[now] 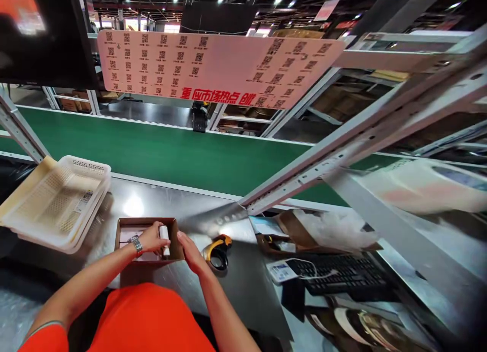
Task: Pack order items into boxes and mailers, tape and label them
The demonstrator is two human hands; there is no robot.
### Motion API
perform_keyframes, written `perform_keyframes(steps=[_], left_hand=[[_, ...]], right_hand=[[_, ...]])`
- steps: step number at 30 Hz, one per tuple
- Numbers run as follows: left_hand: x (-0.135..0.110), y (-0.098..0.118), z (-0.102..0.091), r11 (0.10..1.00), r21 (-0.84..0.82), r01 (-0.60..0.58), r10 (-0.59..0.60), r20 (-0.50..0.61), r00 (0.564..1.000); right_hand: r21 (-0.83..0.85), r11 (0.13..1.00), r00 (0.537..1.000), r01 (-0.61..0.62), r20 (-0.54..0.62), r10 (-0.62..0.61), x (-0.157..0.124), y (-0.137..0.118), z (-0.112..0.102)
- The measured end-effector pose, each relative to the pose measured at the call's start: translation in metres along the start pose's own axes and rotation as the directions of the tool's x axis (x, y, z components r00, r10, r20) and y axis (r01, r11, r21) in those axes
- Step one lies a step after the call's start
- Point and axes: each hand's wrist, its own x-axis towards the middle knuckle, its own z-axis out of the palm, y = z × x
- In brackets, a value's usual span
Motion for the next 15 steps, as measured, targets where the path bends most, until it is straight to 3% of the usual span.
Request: perform_keyframes(steps=[2, 4, 5, 7, 8, 9, 10, 11, 13, 15], left_hand=[[-0.006, 0.0, 0.002, 0.998, 0.063, 0.002, 0.001, -0.04, 0.999], [-0.024, -0.013, -0.002, 0.981, 0.173, -0.084, 0.116, -0.18, 0.977], [-0.037, -0.024, -0.005, 0.963, 0.244, -0.119, 0.189, -0.289, 0.939], [-0.061, -0.05, -0.013, 0.928, 0.364, -0.081, 0.278, -0.531, 0.8], [-0.072, -0.063, -0.017, 0.924, 0.382, -0.011, 0.267, -0.624, 0.734], [-0.079, -0.075, -0.021, 0.924, 0.376, 0.065, 0.226, -0.677, 0.701], [-0.084, -0.085, -0.024, 0.925, 0.36, 0.123, 0.171, -0.684, 0.709], [-0.086, -0.092, -0.026, 0.926, 0.348, 0.147, 0.124, -0.647, 0.752], [-0.084, -0.097, -0.026, 0.928, 0.358, 0.106, 0.091, -0.492, 0.866], [-0.078, -0.091, -0.024, 0.914, 0.405, 0.028, 0.122, -0.34, 0.932]], right_hand=[[0.017, 0.999, 1.0, -0.029, 0.011, 0.028, -0.006, 0.006, -0.003], [0.015, 0.997, 0.997, -0.082, 0.011, 0.081, -0.017, 0.016, -0.008], [0.008, 0.995, 0.995, -0.102, -0.001, 0.102, -0.023, 0.022, -0.011], [0.013, 0.993, 0.992, -0.122, -0.028, 0.122, -0.034, 0.034, -0.017], [0.03, 0.991, 0.991, -0.128, -0.033, 0.129, -0.038, 0.039, -0.021], [0.057, 0.989, 0.99, -0.138, -0.032, 0.14, -0.041, 0.042, -0.025], [0.088, 0.985, 0.988, -0.151, -0.031, 0.154, -0.042, 0.044, -0.029], [0.12, 0.979, 0.985, -0.164, -0.034, 0.169, -0.041, 0.045, -0.033], [0.17, 0.971, 0.982, -0.168, -0.053, 0.179, -0.032, 0.043, -0.039], [0.183, 0.974, 0.987, -0.13, -0.074, 0.146, -0.018, 0.04, -0.039]])
